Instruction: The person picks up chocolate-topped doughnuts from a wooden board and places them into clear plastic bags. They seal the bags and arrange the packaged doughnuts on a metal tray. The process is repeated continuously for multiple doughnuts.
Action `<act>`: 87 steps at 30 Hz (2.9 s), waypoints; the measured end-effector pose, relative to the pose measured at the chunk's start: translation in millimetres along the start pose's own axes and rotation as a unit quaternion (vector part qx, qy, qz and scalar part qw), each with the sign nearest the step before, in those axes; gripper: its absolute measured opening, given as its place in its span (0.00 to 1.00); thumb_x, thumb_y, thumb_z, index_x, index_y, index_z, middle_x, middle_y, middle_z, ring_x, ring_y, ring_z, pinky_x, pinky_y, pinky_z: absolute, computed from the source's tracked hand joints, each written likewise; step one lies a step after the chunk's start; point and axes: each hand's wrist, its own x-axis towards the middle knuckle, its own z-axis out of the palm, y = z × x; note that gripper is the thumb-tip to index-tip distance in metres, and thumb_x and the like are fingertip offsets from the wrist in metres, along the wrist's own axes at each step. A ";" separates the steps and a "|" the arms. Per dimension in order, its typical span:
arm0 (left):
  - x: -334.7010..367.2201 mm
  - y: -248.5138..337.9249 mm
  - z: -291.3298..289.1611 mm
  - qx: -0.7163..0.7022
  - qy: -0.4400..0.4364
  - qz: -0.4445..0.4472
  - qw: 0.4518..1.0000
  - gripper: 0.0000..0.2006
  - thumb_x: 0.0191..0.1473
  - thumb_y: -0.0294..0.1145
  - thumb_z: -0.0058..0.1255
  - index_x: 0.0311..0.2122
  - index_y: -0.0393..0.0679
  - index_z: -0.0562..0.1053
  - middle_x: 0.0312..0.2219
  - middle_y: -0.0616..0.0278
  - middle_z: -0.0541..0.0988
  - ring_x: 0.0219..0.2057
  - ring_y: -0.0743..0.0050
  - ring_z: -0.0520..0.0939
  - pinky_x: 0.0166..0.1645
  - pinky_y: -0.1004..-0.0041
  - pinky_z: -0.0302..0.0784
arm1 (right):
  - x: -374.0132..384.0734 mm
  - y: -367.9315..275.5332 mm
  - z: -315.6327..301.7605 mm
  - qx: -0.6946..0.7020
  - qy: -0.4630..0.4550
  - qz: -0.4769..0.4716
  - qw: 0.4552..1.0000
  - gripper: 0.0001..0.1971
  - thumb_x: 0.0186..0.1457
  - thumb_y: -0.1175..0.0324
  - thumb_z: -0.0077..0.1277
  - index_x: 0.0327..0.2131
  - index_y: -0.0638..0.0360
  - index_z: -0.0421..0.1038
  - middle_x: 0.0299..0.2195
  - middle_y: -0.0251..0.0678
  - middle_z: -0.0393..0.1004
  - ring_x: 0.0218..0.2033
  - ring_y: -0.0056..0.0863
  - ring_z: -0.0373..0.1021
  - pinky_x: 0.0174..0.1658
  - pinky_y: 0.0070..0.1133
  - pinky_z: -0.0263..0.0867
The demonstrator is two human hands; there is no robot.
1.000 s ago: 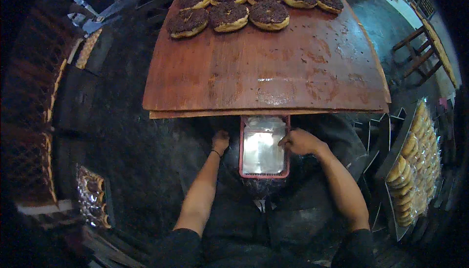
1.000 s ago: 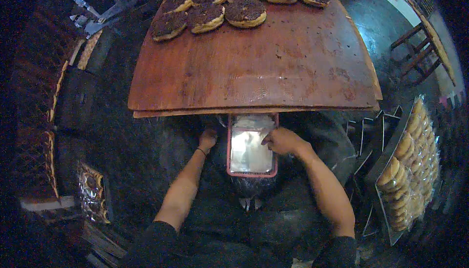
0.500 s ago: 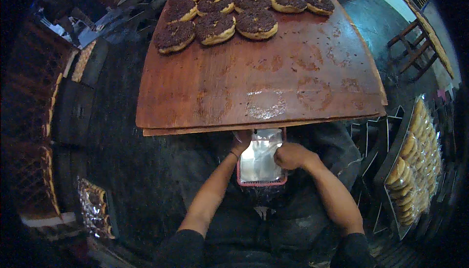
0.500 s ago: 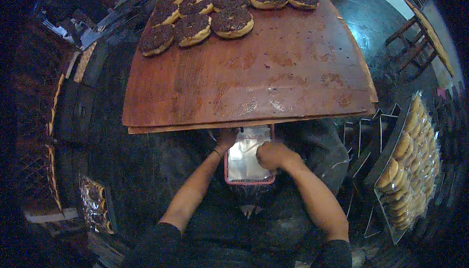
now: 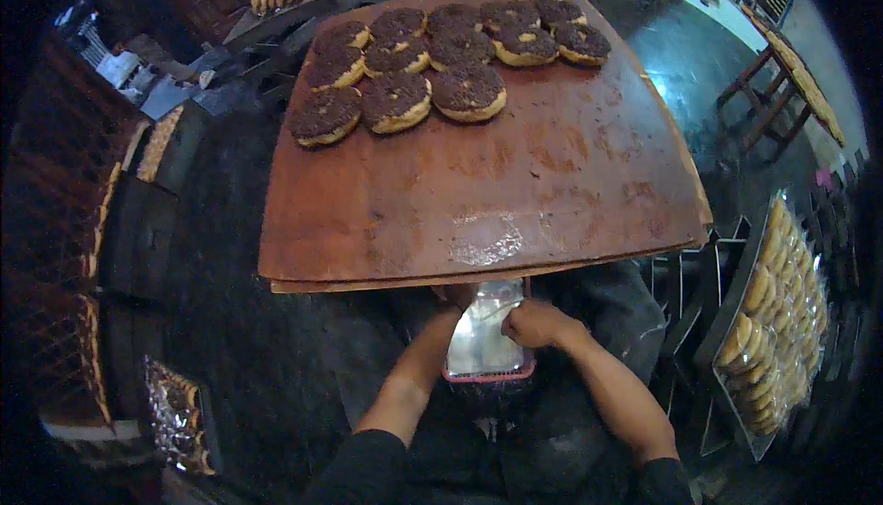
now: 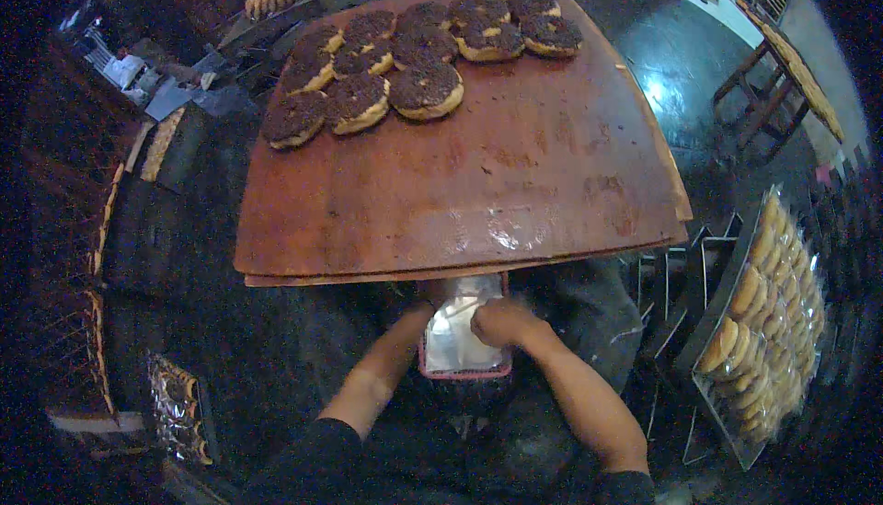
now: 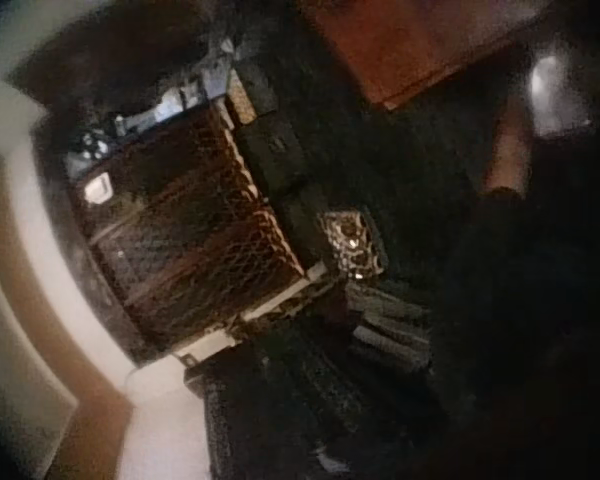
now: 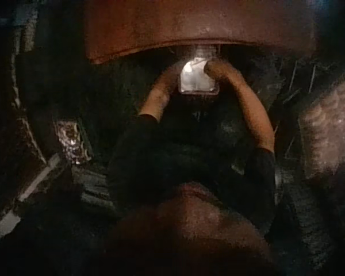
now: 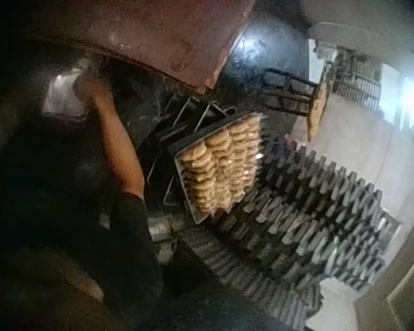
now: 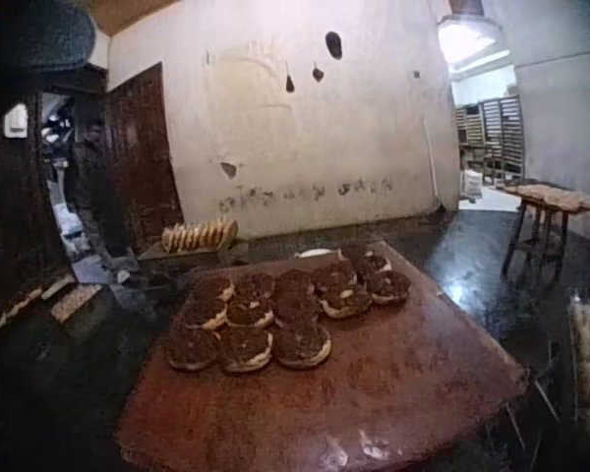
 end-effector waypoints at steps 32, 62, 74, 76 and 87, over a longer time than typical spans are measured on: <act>-255.1 240.0 -329.7 -0.742 -0.190 0.241 0.596 0.50 0.42 0.46 0.58 0.61 0.58 0.34 0.61 0.58 0.39 0.60 0.54 0.48 0.60 0.55 0.49 | -230.8 -210.7 6.5 0.232 0.220 -0.314 0.894 0.27 0.44 0.65 0.58 0.50 0.51 0.63 0.61 0.37 0.36 0.58 0.44 0.44 0.56 0.36 0.49; -220.0 173.0 -310.8 -0.987 0.103 -0.058 0.111 0.29 0.45 0.56 0.48 0.44 0.41 0.65 0.52 0.42 0.59 0.57 0.49 0.57 0.60 0.45 0.45 | 22.5 -88.7 -248.9 0.156 0.545 0.086 0.819 0.57 0.29 0.52 0.63 0.59 0.55 0.36 0.49 0.51 0.63 0.50 0.44 0.61 0.53 0.42 0.51; -197.5 199.2 -312.0 -0.991 0.096 0.002 0.088 0.33 0.50 0.62 0.32 0.55 0.50 0.60 0.58 0.53 0.51 0.59 0.50 0.52 0.55 0.41 0.51 | -199.0 -219.7 -126.4 0.358 0.237 -0.186 0.884 0.53 0.32 0.55 0.62 0.58 0.61 0.39 0.44 0.43 0.62 0.47 0.36 0.60 0.56 0.35 0.46; -200.4 201.6 -310.1 -0.939 0.157 0.126 0.280 0.35 0.50 0.63 0.32 0.58 0.52 0.55 0.58 0.50 0.51 0.59 0.47 0.49 0.58 0.45 0.44 | -200.5 -218.9 -127.3 0.186 0.294 -0.152 0.925 0.52 0.33 0.55 0.61 0.58 0.62 0.40 0.43 0.46 0.62 0.45 0.39 0.61 0.57 0.39 0.44; -202.3 206.0 -306.2 -0.958 0.097 0.163 0.214 0.40 0.45 0.68 0.34 0.58 0.53 0.53 0.58 0.58 0.52 0.60 0.48 0.46 0.58 0.39 0.41 | -152.6 -215.9 -57.6 0.416 0.407 -0.075 0.810 0.24 0.45 0.62 0.56 0.45 0.65 0.64 0.34 0.38 0.67 0.33 0.24 0.64 0.37 0.20 0.62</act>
